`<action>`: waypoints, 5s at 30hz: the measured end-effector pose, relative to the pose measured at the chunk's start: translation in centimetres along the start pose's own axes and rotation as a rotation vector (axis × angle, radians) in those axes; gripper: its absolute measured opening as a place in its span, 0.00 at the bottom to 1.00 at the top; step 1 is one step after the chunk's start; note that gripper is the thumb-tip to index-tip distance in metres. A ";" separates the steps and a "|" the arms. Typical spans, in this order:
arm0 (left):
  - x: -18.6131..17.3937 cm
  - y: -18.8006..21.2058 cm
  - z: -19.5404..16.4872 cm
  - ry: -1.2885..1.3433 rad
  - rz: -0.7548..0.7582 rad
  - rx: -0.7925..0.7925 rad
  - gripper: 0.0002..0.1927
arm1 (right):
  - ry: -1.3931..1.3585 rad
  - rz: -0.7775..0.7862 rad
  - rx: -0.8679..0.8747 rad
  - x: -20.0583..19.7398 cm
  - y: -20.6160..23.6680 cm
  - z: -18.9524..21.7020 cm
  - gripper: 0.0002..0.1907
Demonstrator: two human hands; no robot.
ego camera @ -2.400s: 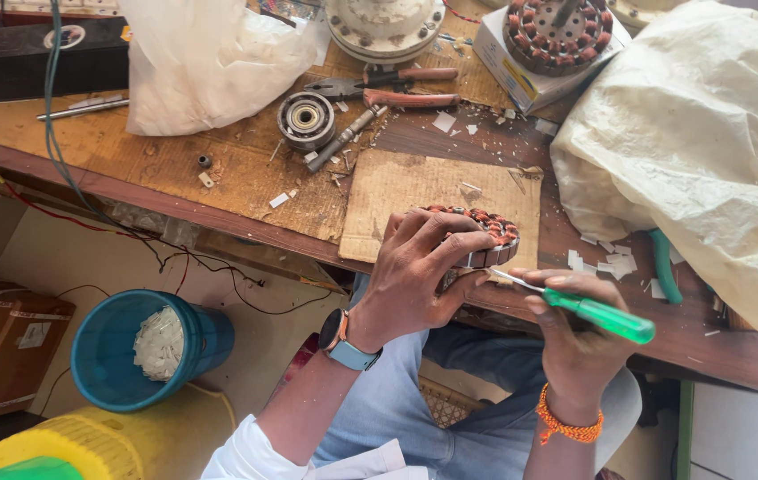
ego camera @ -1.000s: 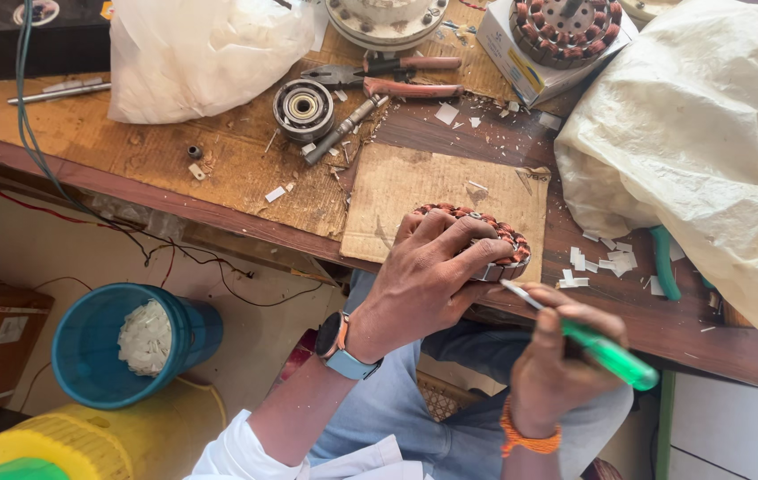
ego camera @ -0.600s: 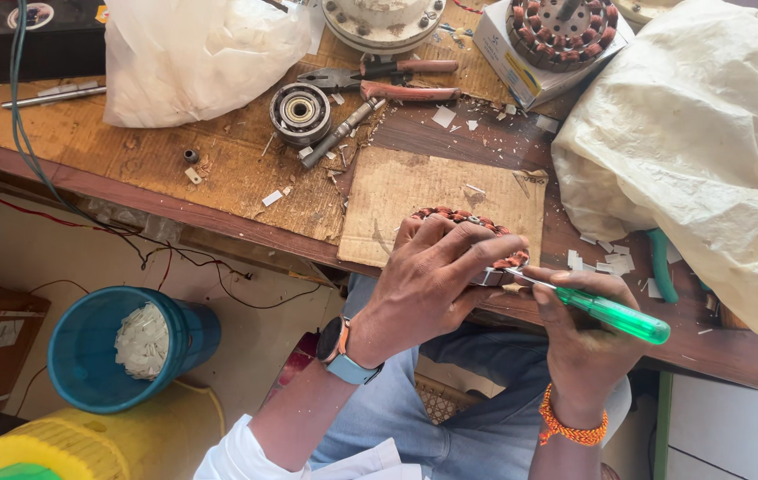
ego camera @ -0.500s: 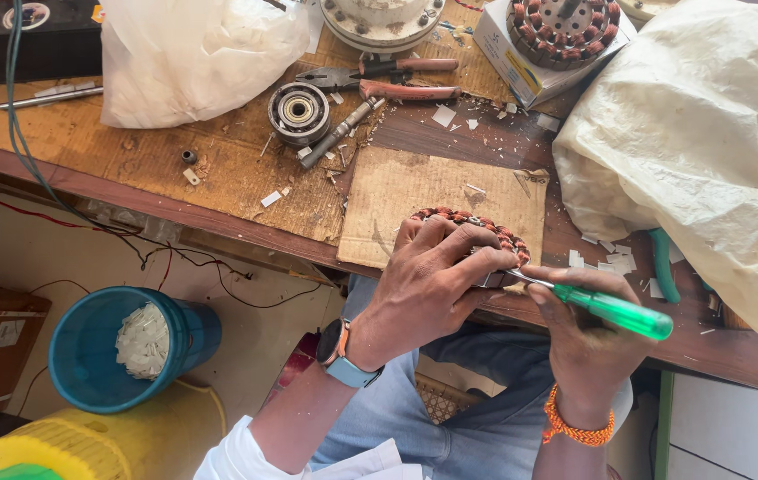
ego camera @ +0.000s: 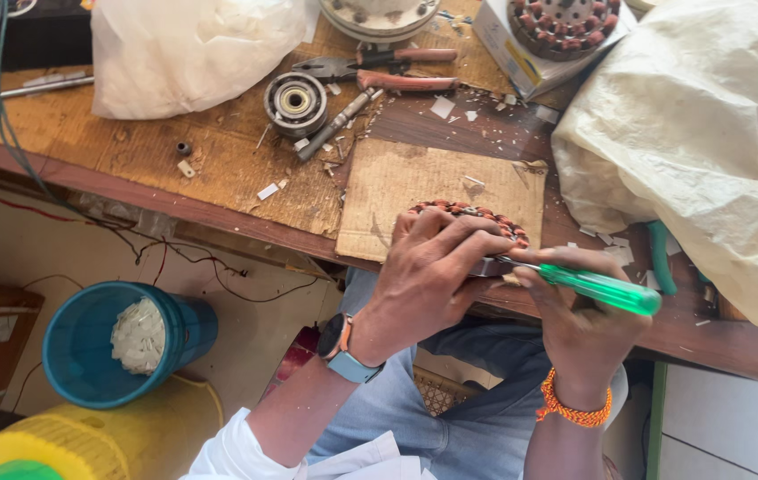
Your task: The person inserts small white insulating pieces into the slots of a circular copper-wound stator and uses a green screwdriver to press them in. The person rotates the stator to access different slots and repeats the insertion process throughout the clip.
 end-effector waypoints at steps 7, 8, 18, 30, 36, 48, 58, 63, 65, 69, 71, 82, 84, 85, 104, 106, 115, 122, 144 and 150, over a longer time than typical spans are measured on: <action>-1.8 0.9 0.1 0.065 0.033 -0.012 0.27 | -0.657 -0.231 0.082 0.0 1.6 -1.4 0.13; -2.0 1.1 0.3 0.094 0.034 -0.013 0.27 | -0.673 -0.248 0.091 -0.1 2.1 -1.7 0.13; -0.5 1.3 0.3 0.113 -0.061 0.075 0.21 | -0.611 -0.271 0.063 -1.4 4.8 -4.6 0.15; 2.3 1.1 -0.8 0.096 -0.170 0.069 0.18 | -0.399 -0.287 0.088 -2.8 6.0 -5.3 0.15; 3.2 1.1 -0.5 0.077 -0.191 0.090 0.18 | -0.318 -0.286 -0.068 -1.1 7.1 -4.8 0.13; 3.2 1.0 -0.6 0.123 -0.190 0.037 0.19 | -0.407 -0.356 0.108 -0.5 8.2 -3.9 0.12; 1.3 1.2 -0.3 0.100 -0.139 0.042 0.19 | -0.225 -0.261 0.054 -3.0 3.3 -1.5 0.14; 0.2 1.3 0.5 0.123 -0.140 0.020 0.18 | -0.187 -0.158 0.087 -2.2 2.0 -0.9 0.14; 0.1 1.2 0.9 0.131 -0.130 0.011 0.19 | -0.214 -0.146 0.062 -1.9 1.8 -1.2 0.13; 0.2 1.0 1.5 0.121 -0.127 0.016 0.19 | -0.175 -0.138 0.045 -2.0 1.8 -2.2 0.12; 0.3 1.1 1.8 0.136 -0.120 0.020 0.21 | -0.189 -0.131 0.031 -2.1 1.9 -2.7 0.13; 1.8 2.4 4.9 0.275 -0.102 0.098 0.32 | -0.517 -0.383 0.183 -5.7 4.7 -5.8 0.16; 2.3 2.8 4.3 0.185 -0.130 0.137 0.29 | -0.510 -0.398 0.181 -6.7 5.0 -6.3 0.16; 2.7 2.9 3.9 0.172 -0.126 0.149 0.29 | -0.505 -0.406 0.184 -7.3 5.3 -6.4 0.16; 4.9 2.7 2.4 0.163 -0.143 0.160 0.25 | -0.478 -0.012 0.122 -6.6 1.5 -8.0 0.12; 4.8 2.6 2.5 0.160 -0.146 0.158 0.25 | -0.390 0.012 0.116 -6.4 0.8 -8.2 0.11; 4.1 2.6 1.5 0.107 -0.149 0.152 0.26 | -0.278 0.098 -0.074 -6.7 -0.4 -7.7 0.12; 1.8 0.2 -2.8 -0.090 -0.156 0.215 0.25 | -0.647 -0.289 0.113 -8.6 2.8 -7.6 0.11; 1.5 -1.4 1.0 0.007 0.204 0.214 0.33 | -0.675 -0.255 0.069 -4.0 4.5 -6.5 0.16; 0.6 -1.1 1.3 0.058 0.197 0.171 0.34 | -0.684 -0.236 0.055 -3.0 3.4 -5.4 0.16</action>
Point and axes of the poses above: each hand's wrist, its own y-axis away from the middle knuckle, its own x-axis out of the palm, z = x × y, the point moved 5 cm from there along -y, towards the middle knuckle, and after that the axes turned 5 degrees about -x, right-handed, at the moved point
